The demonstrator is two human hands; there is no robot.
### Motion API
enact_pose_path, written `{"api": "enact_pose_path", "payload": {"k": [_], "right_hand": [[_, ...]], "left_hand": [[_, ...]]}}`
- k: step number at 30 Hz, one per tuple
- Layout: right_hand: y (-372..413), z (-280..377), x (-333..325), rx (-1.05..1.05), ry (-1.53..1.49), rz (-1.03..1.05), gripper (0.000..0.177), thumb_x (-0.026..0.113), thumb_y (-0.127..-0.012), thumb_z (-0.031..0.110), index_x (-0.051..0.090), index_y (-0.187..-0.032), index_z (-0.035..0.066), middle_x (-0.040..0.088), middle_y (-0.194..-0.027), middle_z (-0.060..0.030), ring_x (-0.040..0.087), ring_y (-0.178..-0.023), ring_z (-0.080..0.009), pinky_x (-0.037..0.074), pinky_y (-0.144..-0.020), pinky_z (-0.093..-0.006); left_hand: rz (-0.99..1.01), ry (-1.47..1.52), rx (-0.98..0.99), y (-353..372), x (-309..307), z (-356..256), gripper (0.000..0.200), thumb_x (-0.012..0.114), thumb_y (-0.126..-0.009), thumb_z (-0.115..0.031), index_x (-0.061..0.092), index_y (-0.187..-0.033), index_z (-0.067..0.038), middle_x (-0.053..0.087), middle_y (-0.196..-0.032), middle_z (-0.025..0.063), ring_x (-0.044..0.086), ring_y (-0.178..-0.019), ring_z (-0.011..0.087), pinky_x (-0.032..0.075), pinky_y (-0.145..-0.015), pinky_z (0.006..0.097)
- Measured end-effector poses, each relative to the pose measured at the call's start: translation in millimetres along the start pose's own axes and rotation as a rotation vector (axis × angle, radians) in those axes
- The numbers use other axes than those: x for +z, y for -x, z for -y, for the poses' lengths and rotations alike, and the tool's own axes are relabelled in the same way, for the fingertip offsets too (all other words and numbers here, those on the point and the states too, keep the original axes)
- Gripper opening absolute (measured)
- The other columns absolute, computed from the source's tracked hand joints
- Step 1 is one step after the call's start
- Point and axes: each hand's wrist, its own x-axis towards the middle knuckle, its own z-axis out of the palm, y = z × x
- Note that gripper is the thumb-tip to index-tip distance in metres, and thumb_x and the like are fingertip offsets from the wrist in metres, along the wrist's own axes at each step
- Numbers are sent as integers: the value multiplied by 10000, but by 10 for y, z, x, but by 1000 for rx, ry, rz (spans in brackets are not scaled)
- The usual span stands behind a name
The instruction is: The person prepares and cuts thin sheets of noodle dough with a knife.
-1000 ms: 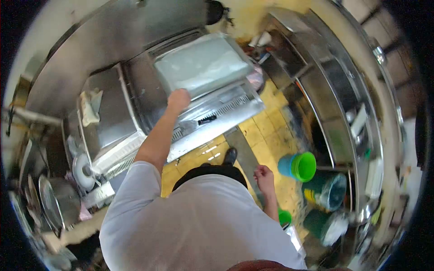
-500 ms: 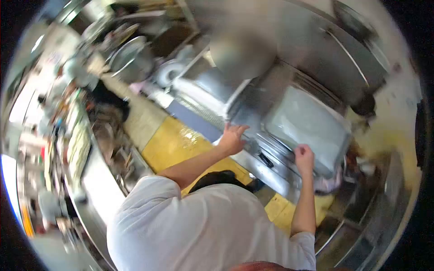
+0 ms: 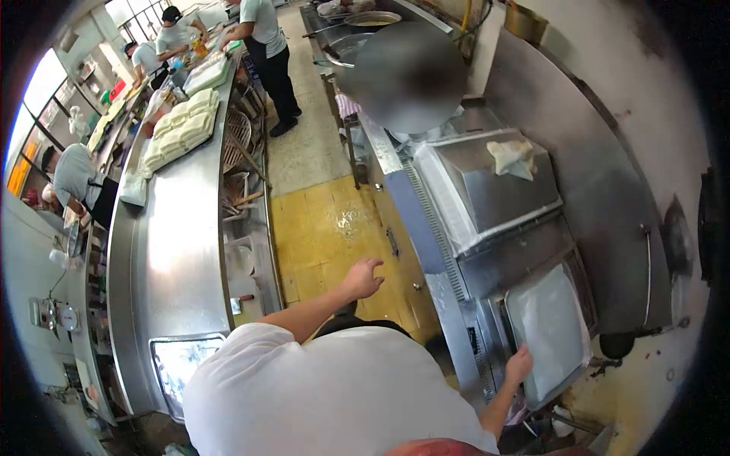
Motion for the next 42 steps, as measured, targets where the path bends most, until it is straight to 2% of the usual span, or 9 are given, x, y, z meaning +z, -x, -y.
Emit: {"api": "enact_pose_path", "payload": {"k": [9, 14, 15, 19, 22, 28, 32, 35, 42], "right_hand": [[376, 857, 70, 150, 432, -194, 626, 533, -964, 501, 584, -1279, -37, 570, -1325, -262, 558, -1181, -440, 435, -1056, -459], [238, 2481, -277, 152, -99, 18, 546, 607, -926, 468, 701, -1032, -60, 686, -940, -283, 656, -909, -446, 486, -812, -508], [151, 2590, -151, -66, -144, -187, 496, 618, -910, 411, 694, -878, -78, 666, -775, -272, 637, -745, -455, 461, -717, -532], [-601, 3162, -147, -90, -245, -155, 338, 601, -888, 266, 708, -901, -54, 692, -799, -225, 655, -741, -403, 491, -708, -487], [-1460, 3660, 88, -332, -509, -202, 333, 615, -929, 207, 677, -1168, -17, 705, -1099, -209, 668, -986, -336, 499, -887, -408], [-2085, 6391, -29, -480, -810, 126, 593, 631, -972, 232, 425, -1474, -9, 528, -1440, -202, 566, -1239, -292, 424, -1047, -377], [-2101, 8125, 27, -858, -927, 289, 617, 657, -941, 122, 406, -1494, 16, 507, -1461, -193, 569, -1222, -260, 476, -982, -369], [-1644, 9168, -263, -1018, -966, 459, 617, 654, -936, 115, 411, -1498, 36, 495, -1467, -186, 562, -1223, -258, 508, -938, -361], [-973, 10596, -408, -1643, -620, 188, 678, 640, -850, 18, 413, -1487, 55, 352, -1549, -187, 421, -1373, -380, 381, -1107, -447]], "left_hand": [[9, 84, -98, -254, -836, 1336, 419, 742, -833, -253, 674, -1188, -41, 602, -1259, 242, 562, -1187, 401, 462, -1035, 445], [27, 79, -186, -409, -1244, 1770, 404, 737, -840, -270, 685, -1173, -46, 606, -1255, 239, 568, -1185, 398, 465, -1038, 443], [47, 83, -196, -450, -1298, 1822, 399, 737, -840, -273, 689, -1169, -51, 606, -1257, 238, 571, -1184, 396, 468, -1036, 445], [-5, 91, -201, -698, -1359, 2107, 353, 735, -840, -279, 712, -1131, -80, 623, -1254, 213, 567, -1193, 388, 461, -1044, 442], [-74, 102, -269, -807, -1207, 2526, 310, 682, -862, -281, 731, -1090, -78, 661, -1212, 204, 597, -1161, 385, 478, -1021, 438], [517, -283, -649, -431, -1158, 3766, 376, 640, -818, -326, 747, -1027, -33, 701, -1107, 223, 666, -1044, 387, 527, -910, 454], [293, -188, -868, -251, -1787, 3574, 377, 644, -819, -333, 751, -1030, -39, 708, -1086, 213, 669, -1032, 390, 531, -906, 453], [-239, 66, -1047, -282, -1983, 3388, 375, 684, -823, -347, 752, -1072, -74, 715, -1080, 195, 676, -1034, 377, 535, -912, 441], [-234, 256, -1064, -396, -1434, 3457, 382, 685, -856, -380, 748, -1086, -81, 726, -1078, 170, 693, -993, 345, 536, -886, 419]]}}
